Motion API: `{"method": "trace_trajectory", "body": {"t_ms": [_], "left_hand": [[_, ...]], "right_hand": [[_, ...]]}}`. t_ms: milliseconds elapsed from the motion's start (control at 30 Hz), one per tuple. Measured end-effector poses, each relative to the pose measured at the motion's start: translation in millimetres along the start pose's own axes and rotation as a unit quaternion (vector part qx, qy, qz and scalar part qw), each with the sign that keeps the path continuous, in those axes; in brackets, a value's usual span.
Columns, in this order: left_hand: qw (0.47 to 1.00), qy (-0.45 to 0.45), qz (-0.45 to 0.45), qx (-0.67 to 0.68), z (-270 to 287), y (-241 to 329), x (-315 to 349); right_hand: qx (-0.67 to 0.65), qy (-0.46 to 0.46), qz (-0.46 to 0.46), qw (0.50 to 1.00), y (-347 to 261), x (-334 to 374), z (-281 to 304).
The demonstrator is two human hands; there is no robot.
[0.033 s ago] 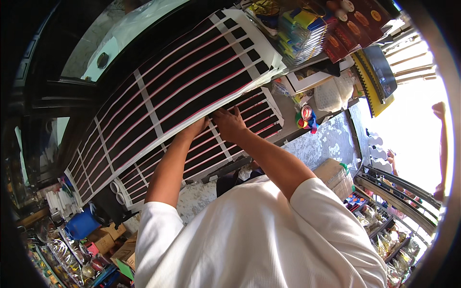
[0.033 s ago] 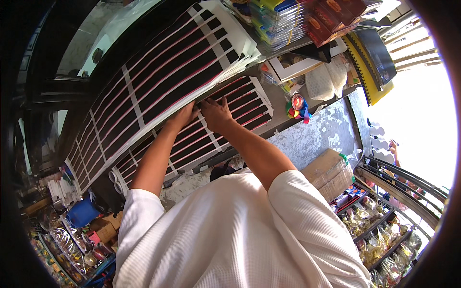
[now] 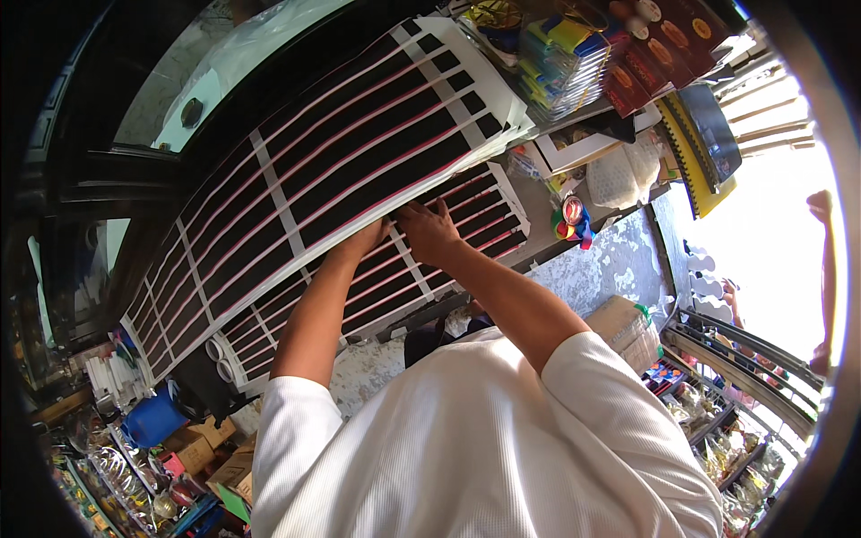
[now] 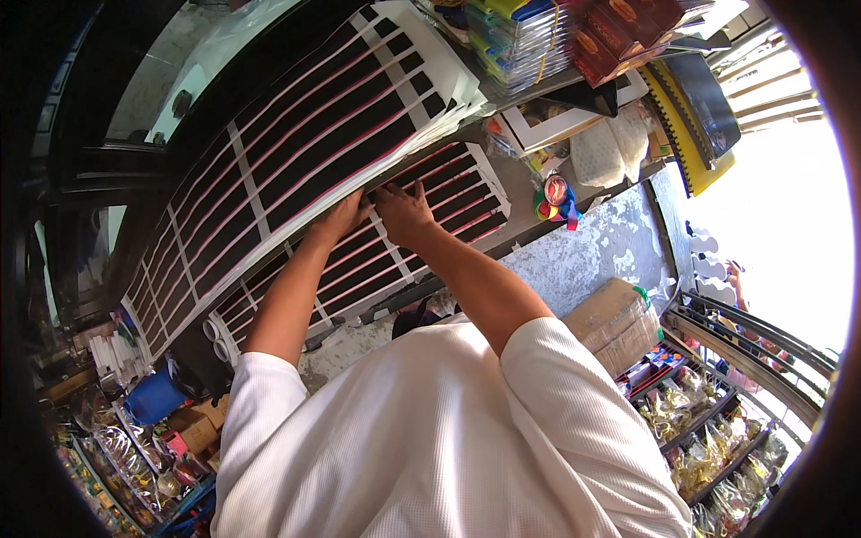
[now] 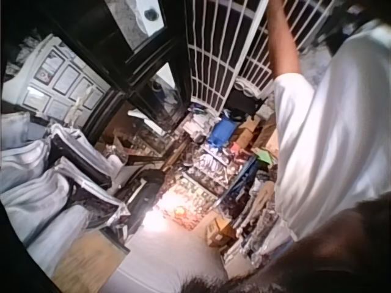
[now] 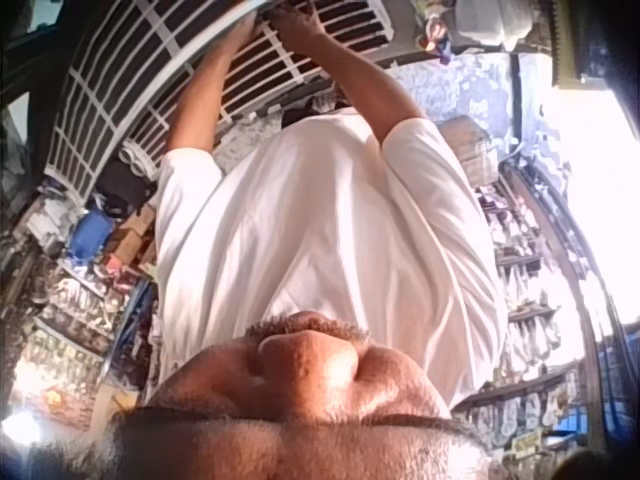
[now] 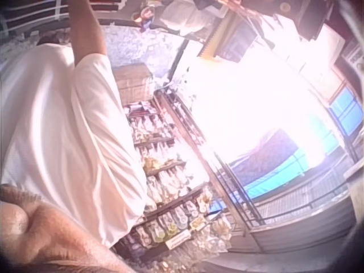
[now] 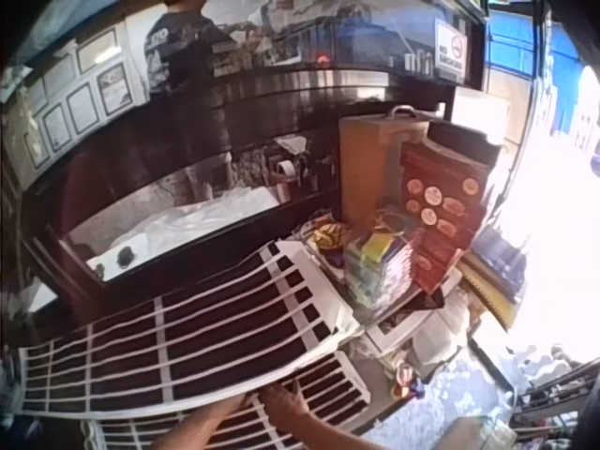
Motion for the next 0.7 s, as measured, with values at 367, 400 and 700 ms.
{"method": "trace_trajectory", "body": {"t_ms": [367, 400, 700], "left_hand": [[1.0, -0.014, 0.012, 0.003, -2.7, -5.7, -10.3], [1.0, -0.017, 0.012, 0.005, -5.2, -6.8, -11.3], [0.997, -0.049, 0.019, 0.051, -31.7, -15.5, -4.4]], "right_hand": [[0.023, 0.008, -0.006, 1.0, 8.2, -9.9, -4.2], [0.028, 0.006, -0.005, 1.0, 7.8, -9.6, -3.7], [0.054, -0.017, -0.012, 0.998, 5.2, -10.5, 1.8]]}}
Point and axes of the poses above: each hand's wrist, its own x-axis away from the middle knuckle, its own z-axis out of the back of the hand, y = z × x, the point moved 7 cm from there along -x, towards the middle knuckle, and after that the axes turned 6 degrees about -z, right-handed, at the moved point
